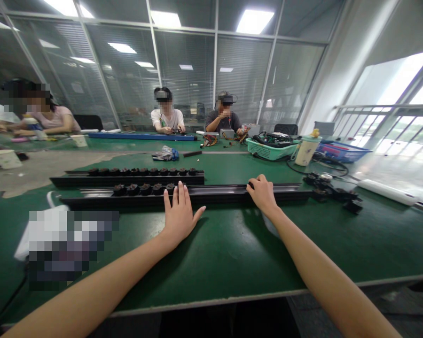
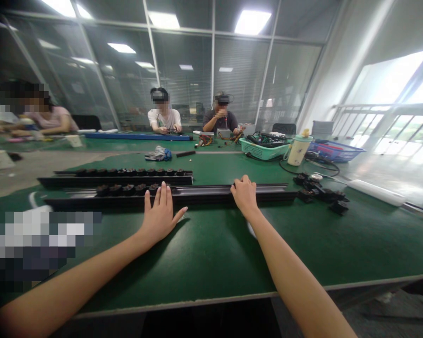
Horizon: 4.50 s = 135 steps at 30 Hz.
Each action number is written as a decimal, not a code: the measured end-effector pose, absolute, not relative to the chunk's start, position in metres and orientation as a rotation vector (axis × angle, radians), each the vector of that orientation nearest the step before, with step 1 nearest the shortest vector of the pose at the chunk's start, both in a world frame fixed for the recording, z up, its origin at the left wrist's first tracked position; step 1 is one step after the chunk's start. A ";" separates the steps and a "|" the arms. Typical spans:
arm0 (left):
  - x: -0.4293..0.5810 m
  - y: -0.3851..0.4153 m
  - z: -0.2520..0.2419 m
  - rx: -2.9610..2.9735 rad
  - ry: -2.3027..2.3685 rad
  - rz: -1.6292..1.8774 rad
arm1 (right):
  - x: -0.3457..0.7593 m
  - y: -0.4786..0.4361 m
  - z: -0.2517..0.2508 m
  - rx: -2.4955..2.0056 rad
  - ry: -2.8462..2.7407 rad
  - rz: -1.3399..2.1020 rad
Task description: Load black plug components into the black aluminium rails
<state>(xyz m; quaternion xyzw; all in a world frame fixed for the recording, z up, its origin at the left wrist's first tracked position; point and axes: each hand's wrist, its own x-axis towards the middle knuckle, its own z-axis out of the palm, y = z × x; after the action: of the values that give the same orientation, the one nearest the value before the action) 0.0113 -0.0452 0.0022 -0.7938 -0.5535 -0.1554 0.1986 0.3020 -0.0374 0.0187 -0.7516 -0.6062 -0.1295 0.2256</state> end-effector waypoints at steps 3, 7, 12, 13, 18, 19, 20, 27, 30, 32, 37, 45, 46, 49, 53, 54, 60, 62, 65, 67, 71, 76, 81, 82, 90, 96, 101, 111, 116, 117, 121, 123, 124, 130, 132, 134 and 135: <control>0.011 -0.045 0.002 -2.213 -1.541 -0.415 | 0.304 -0.037 0.019 -2.071 -1.675 -0.361; 0.011 -0.045 0.002 -2.209 -1.531 -0.429 | 0.308 -0.035 0.016 -2.066 -1.664 -0.384; 0.011 -0.044 0.000 -2.195 -1.517 -0.429 | 0.312 -0.034 0.014 -2.049 -1.651 -0.385; 0.010 -0.044 0.000 -2.193 -1.518 -0.428 | 0.313 -0.033 0.014 -2.044 -1.647 -0.383; 0.010 -0.044 0.000 -2.203 -1.525 -0.431 | 0.315 -0.033 0.014 -2.038 -1.626 -0.372; 0.010 -0.044 0.001 -2.207 -1.523 -0.433 | 0.315 -0.033 0.014 -2.041 -1.623 -0.373; 0.010 -0.045 0.001 -2.209 -1.522 -0.436 | 0.315 -0.034 0.014 -2.045 -1.619 -0.374; 0.010 -0.044 0.000 -2.187 -1.512 -0.441 | 0.313 -0.036 0.017 -2.063 -1.612 -0.374; 0.010 -0.044 -0.001 -2.198 -1.506 -0.466 | 0.314 -0.036 0.017 -2.054 -1.606 -0.369; 0.010 -0.044 -0.001 -2.202 -1.506 -0.471 | 0.314 -0.035 0.017 -2.054 -1.604 -0.363; 0.010 -0.044 0.000 -2.208 -1.527 -0.456 | 0.316 -0.036 0.018 -2.092 -1.601 -0.359; 0.011 -0.045 0.000 -2.203 -1.523 -0.445 | 0.319 -0.037 0.019 -2.127 -1.575 -0.361; 0.011 -0.044 0.000 -2.200 -1.520 -0.449 | 0.319 -0.037 0.019 -2.128 -1.571 -0.357; 0.011 -0.044 -0.001 -2.187 -1.513 -0.451 | 0.319 -0.036 0.019 -2.127 -1.562 -0.351; 0.011 -0.044 -0.001 -2.186 -1.514 -0.443 | 0.318 -0.037 0.020 -2.130 -1.552 -0.346; 0.011 -0.044 -0.001 -2.191 -1.515 -0.447 | 0.318 -0.037 0.020 -2.131 -1.552 -0.341; 0.010 -0.044 -0.001 -2.213 -1.520 -0.480 | 0.323 -0.036 0.021 -2.158 -1.521 -0.317; 0.010 -0.044 -0.001 -2.199 -1.514 -0.462 | 0.326 -0.036 0.021 -2.167 -1.510 -0.312; 0.010 -0.043 -0.002 -2.184 -1.509 -0.443 | 0.329 -0.037 0.021 -2.178 -1.505 -0.314; 0.010 -0.043 -0.002 -2.188 -1.510 -0.453 | 0.330 -0.037 0.021 -2.187 -1.501 -0.320; 0.010 -0.043 -0.002 -2.203 -1.515 -0.471 | 0.332 -0.036 0.021 -2.195 -1.492 -0.319; 0.010 -0.043 -0.003 -2.196 -1.511 -0.471 | 0.333 -0.036 0.021 -2.203 -1.481 -0.315; 0.010 -0.044 -0.002 -2.196 -1.520 -0.462 | 0.331 -0.037 0.023 -2.217 -1.480 -0.308; 0.010 -0.044 -0.002 -2.201 -1.523 -0.461 | 0.331 -0.037 0.023 -2.222 -1.478 -0.308; 0.011 -0.044 -0.002 -2.195 -1.519 -0.449 | 0.332 -0.037 0.023 -2.231 -1.476 -0.313; 0.011 -0.044 -0.001 -2.207 -1.528 -0.436 | 0.341 -0.036 0.023 -2.250 -1.450 -0.304; 0.011 -0.043 -0.001 -2.188 -1.536 -0.402 | 0.344 -0.035 0.023 -2.257 -1.444 -0.293; 0.010 -0.044 0.000 -2.201 -1.535 -0.412 | 0.341 -0.037 0.024 -2.292 -1.434 -0.328; 0.010 -0.043 -0.001 -2.196 -1.527 -0.427 | 0.340 -0.038 0.025 -2.290 -1.434 -0.343; 0.010 -0.043 -0.002 -2.194 -1.523 -0.430 | 0.340 -0.038 0.025 -2.292 -1.433 -0.345; 0.010 -0.043 -0.002 -2.194 -1.523 -0.426 | 0.339 -0.039 0.024 -2.293 -1.418 -0.359; 0.010 -0.043 -0.001 -2.202 -1.531 -0.423 | 0.337 -0.039 0.024 -2.290 -1.414 -0.371; 0.011 -0.044 -0.001 -2.208 -1.533 -0.425 | 0.336 -0.039 0.024 -2.291 -1.410 -0.377; 0.011 -0.044 0.000 -2.212 -1.535 -0.443 | 0.331 -0.040 0.026 -2.324 -1.375 -0.374; 0.011 -0.043 -0.001 -2.206 -1.529 -0.440 | 0.329 -0.041 0.027 -2.336 -1.366 -0.360; 0.010 -0.043 -0.002 -2.199 -1.522 -0.443 | 0.328 -0.041 0.029 -2.351 -1.361 -0.348; 0.010 -0.043 -0.002 -2.196 -1.519 -0.446 | 0.328 -0.042 0.029 -2.357 -1.362 -0.345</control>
<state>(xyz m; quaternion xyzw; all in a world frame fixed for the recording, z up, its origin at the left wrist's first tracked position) 0.0102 -0.0425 -0.0022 -0.7920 -0.5480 -0.1610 0.2154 0.3280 -0.0415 0.0293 -0.8421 -0.4865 -0.1233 0.1976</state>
